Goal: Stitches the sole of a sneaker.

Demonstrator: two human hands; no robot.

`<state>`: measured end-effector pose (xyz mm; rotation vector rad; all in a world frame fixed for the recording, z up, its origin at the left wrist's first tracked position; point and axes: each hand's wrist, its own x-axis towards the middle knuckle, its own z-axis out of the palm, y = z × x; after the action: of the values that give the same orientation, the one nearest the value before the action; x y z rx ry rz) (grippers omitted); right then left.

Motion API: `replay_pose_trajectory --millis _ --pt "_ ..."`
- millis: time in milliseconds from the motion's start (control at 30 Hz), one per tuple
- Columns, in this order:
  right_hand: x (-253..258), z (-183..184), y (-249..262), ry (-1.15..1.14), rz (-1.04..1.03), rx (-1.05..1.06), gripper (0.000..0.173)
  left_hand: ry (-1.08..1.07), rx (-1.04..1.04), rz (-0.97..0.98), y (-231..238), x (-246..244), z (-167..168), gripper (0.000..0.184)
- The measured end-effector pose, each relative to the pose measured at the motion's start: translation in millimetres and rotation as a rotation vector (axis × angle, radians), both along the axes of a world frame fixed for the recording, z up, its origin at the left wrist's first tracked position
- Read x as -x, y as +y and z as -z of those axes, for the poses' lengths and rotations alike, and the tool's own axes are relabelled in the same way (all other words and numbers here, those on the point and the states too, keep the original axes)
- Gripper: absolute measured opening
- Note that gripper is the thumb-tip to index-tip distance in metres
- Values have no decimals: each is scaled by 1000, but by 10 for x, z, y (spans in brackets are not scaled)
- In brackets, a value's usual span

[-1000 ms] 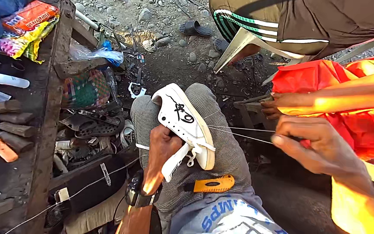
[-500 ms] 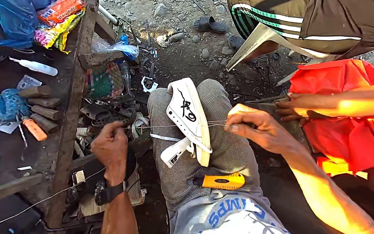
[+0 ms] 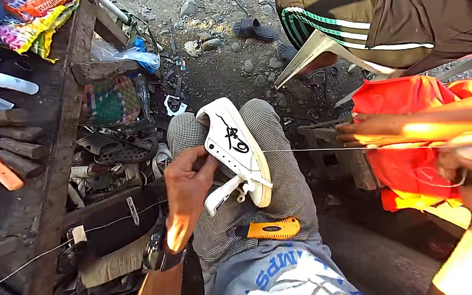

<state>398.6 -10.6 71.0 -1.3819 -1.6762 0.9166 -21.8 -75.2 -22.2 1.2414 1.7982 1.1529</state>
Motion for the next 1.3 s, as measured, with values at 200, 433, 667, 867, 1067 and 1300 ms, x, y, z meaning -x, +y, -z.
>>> replay_pose_trajectory --millis 200,433,667,867,1067,1300 --pt "684 419 -97 -333 -153 -129 28 -618 100 420 182 -33 99 16" --pt "1567 917 39 95 -470 101 33 -465 -18 487 265 -106 201 28" --pt "1595 888 34 157 -454 126 21 -90 -137 307 200 -215 268 9" --pt "1702 978 -6 203 -382 36 18 129 -332 126 196 -310 445 16" --pt "1559 878 89 14 -438 130 20 -43 -135 304 164 -210 291 9" --pt "921 721 299 -118 -363 252 44 -1015 172 383 94 -159 92 16"
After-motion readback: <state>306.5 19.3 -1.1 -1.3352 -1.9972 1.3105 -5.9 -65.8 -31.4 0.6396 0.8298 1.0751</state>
